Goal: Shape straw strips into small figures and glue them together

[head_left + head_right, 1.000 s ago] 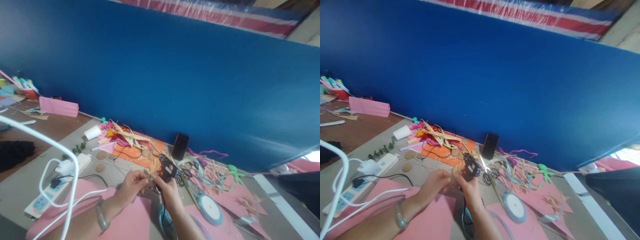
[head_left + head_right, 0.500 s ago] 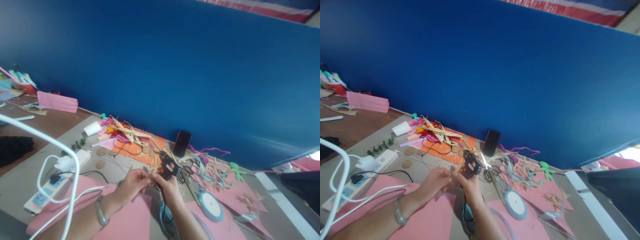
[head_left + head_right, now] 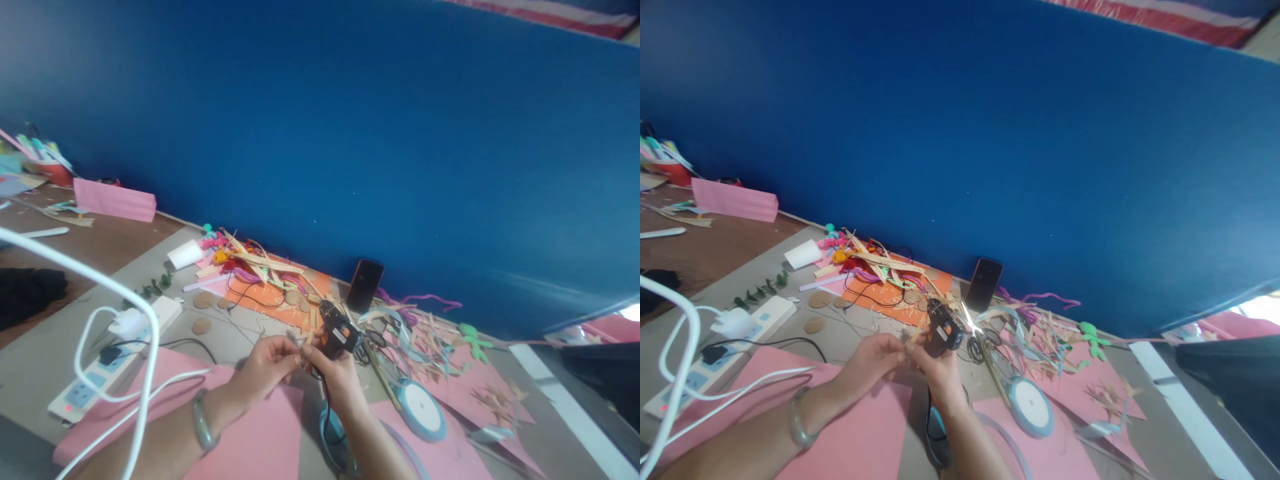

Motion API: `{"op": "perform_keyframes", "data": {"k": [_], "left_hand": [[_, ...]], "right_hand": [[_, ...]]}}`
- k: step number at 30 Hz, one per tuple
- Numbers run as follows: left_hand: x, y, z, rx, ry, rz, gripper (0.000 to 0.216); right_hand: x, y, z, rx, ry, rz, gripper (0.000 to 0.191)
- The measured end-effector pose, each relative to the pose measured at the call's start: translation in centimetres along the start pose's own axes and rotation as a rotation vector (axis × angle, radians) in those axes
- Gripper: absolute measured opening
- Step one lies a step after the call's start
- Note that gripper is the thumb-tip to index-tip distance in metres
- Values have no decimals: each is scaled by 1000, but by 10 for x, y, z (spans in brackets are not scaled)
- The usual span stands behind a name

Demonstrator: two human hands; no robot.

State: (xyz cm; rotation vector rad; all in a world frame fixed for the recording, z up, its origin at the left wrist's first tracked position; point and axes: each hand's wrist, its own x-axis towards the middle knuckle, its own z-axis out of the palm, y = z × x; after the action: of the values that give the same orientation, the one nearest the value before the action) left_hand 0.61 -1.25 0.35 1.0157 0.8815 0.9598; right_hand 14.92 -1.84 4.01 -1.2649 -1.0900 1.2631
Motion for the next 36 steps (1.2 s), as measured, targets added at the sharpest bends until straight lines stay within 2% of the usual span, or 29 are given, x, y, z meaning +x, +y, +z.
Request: {"op": "perform_keyframes", "data": {"k": [3, 6, 12, 23, 28, 32, 36], "left_hand": [[0, 5, -1, -39, -5, -1, 23], [1, 9, -1, -34, 3, 41, 33], [6, 6, -2, -57, 101, 30, 28], [6, 4, -6, -30, 61, 28, 27], [8, 4, -6, -49, 44, 37, 24], [6, 11, -3, -40, 81, 31, 26], [4, 16, -2, -37, 119, 25, 28]], "right_hand": [[1, 0, 0, -2, 2, -20, 23], [2, -2, 2, -20, -9, -40, 22], [-1, -1, 3, -18, 5, -49, 31], [2, 4, 4, 42, 82, -40, 39], [1, 5, 4, 24, 91, -53, 36], [0, 4, 5, 1, 110, -57, 34], [0, 2, 6, -16, 72, -67, 31]]}}
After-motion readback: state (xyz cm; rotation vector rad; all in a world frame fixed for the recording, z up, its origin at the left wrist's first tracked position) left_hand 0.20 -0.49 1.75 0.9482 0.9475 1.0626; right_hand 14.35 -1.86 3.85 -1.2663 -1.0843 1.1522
